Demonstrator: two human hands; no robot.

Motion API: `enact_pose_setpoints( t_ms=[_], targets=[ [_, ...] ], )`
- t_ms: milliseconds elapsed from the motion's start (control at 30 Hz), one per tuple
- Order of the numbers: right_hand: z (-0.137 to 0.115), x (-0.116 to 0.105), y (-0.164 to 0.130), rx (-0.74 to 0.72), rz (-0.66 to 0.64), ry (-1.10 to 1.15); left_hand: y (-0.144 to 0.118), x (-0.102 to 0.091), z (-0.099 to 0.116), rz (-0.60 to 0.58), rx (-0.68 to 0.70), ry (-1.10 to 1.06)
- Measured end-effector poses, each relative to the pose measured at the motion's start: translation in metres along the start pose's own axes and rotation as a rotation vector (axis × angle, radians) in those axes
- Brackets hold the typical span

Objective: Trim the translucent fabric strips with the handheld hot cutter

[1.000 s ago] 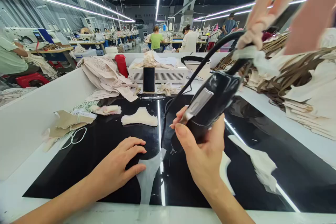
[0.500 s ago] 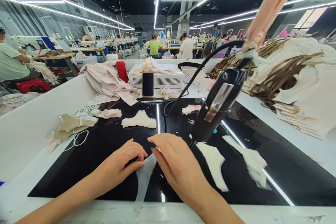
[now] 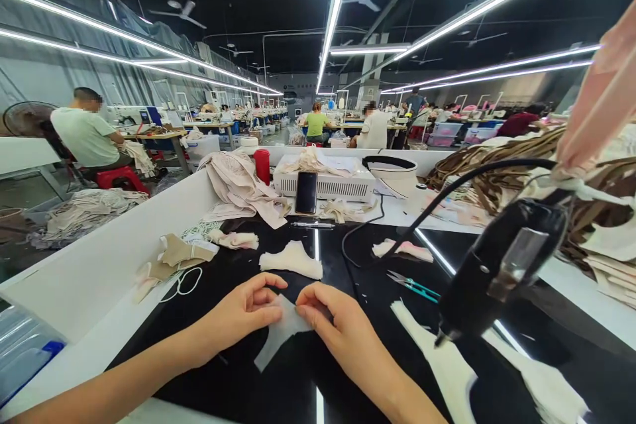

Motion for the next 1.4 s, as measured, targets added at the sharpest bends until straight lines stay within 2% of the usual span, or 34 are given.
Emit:
enact_pose_setpoints(
  t_ms=[133,233,433,533,633,800,1000,1067,1167,1300,1400],
  targets=[
    [0.014,-0.007,0.015,0.051,0.131,0.004,0.008,-0.003,-0.003,0.006,-0.047,-0.077],
    [0.023,-0.012,0.028,0.066,0.218,-0.011,0.021,-0.011,0.008,0.048,-0.011,-0.040],
    [0.037,-0.016,0.058,0.055,0.319,-0.186,0.066,-0.050,0.043,0.215,0.170,0.248],
    [0.043,-0.012,0.070,0.050,0.321,-0.324,0.081,-0.061,0.053,0.262,0.235,0.454],
    [0.048,-0.006,0.077,0.061,0.299,-0.465,0.088,-0.060,0.055,0.269,0.253,0.661],
    [0.053,0.001,0.081,0.082,0.235,-0.650,0.095,-0.046,0.046,0.219,0.240,0.932],
    [0.051,0.012,0.081,0.054,0.207,-0.726,0.095,-0.037,0.037,0.181,0.277,1.142],
    [0.042,0.013,0.075,0.013,0.220,-0.709,0.093,-0.037,0.037,0.185,0.310,1.182],
    [0.013,0.011,0.056,-0.099,0.229,-0.648,0.088,-0.038,0.043,0.207,0.375,1.213],
    [-0.031,0.008,0.002,-0.276,0.154,-0.552,0.074,-0.034,0.057,0.221,0.464,1.221],
    [-0.035,0.000,-0.046,-0.325,0.027,-0.481,0.060,-0.023,0.065,0.196,0.510,1.219]
  ],
)
Point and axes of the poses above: each hand's wrist, its own y-axis towards the middle knuckle, its own x-axis out of the palm, z = x × y, the point moved 9 cm from there along y, towards the middle knuckle, and after that the axes turned 5 degrees about -y, right-handed, at the moved point
